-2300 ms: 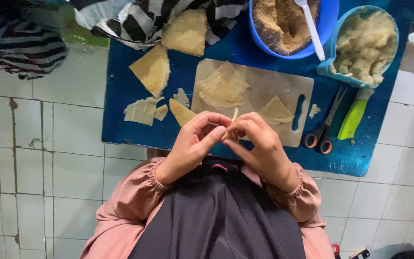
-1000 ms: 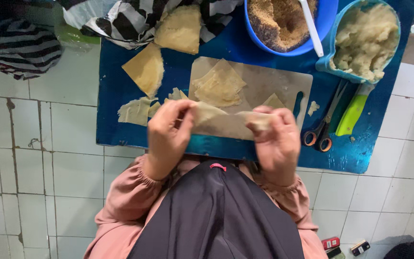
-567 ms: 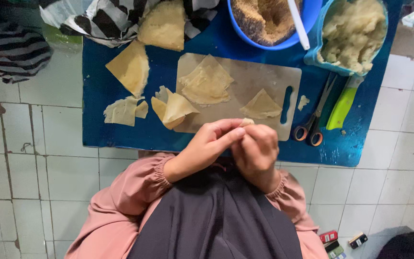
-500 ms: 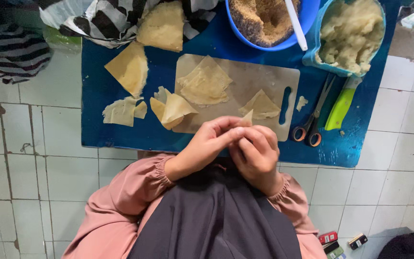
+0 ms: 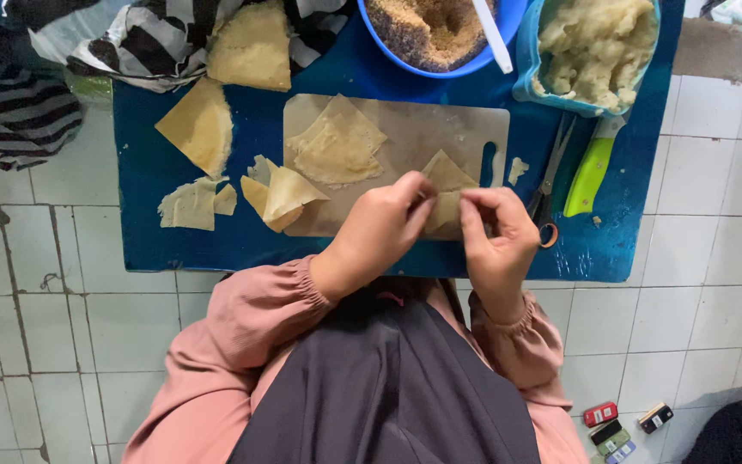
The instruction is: The person sits on the floor at a low blue table and folds thin pastry wrapper sheets into triangular parcels one at a time, stacking the folded pieces on a cutting board. They occasionally scoop filling from a bowl with a spoon and handle the dough-like filling while continuing to fold wrappers.
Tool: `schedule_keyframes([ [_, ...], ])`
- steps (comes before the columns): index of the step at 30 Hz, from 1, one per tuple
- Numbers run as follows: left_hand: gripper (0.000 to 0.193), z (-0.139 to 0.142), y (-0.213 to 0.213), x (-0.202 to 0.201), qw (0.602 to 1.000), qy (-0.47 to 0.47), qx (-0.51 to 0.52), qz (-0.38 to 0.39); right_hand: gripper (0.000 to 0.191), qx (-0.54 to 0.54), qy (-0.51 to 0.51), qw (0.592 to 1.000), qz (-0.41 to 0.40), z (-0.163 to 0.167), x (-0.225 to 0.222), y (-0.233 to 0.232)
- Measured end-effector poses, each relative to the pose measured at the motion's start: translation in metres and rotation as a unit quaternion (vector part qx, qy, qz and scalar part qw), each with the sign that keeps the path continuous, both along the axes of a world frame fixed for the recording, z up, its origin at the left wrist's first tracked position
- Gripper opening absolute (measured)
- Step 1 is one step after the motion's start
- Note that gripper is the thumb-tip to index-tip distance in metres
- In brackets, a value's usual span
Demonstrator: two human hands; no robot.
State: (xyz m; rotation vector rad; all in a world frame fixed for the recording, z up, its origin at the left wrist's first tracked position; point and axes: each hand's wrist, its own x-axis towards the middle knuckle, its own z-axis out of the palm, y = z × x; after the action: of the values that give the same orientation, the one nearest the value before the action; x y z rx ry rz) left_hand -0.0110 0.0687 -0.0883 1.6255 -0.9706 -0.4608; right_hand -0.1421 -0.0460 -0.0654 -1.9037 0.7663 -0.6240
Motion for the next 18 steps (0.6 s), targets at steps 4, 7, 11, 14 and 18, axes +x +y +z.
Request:
schedule_keyframes([
  [4,0.013,-0.009,-0.012,-0.005,0.974,-0.186,0.126,0.035,0.018,-0.251,0.034,0.967,0.029,-0.006,0.012,-0.006],
  [7,0.019,-0.008,-0.015,-0.007,0.96,-0.226,0.153,0.065,0.025,-0.353,0.073,0.932,0.036,-0.001,0.012,-0.016],
  [11,0.017,-0.005,-0.013,-0.006,0.946,-0.282,0.135,0.085,0.03,-0.402,0.136,0.905,-0.002,0.019,0.004,-0.058],
  [14,0.018,-0.003,-0.009,-0.005,0.95,-0.274,0.134,0.066,0.035,-0.525,0.214,0.821,0.06,0.03,0.002,-0.107],
  [18,0.017,0.003,-0.005,-0.004,0.955,-0.245,0.137,0.096,0.016,-0.584,0.243,0.758,0.158,0.032,0.014,-0.16],
])
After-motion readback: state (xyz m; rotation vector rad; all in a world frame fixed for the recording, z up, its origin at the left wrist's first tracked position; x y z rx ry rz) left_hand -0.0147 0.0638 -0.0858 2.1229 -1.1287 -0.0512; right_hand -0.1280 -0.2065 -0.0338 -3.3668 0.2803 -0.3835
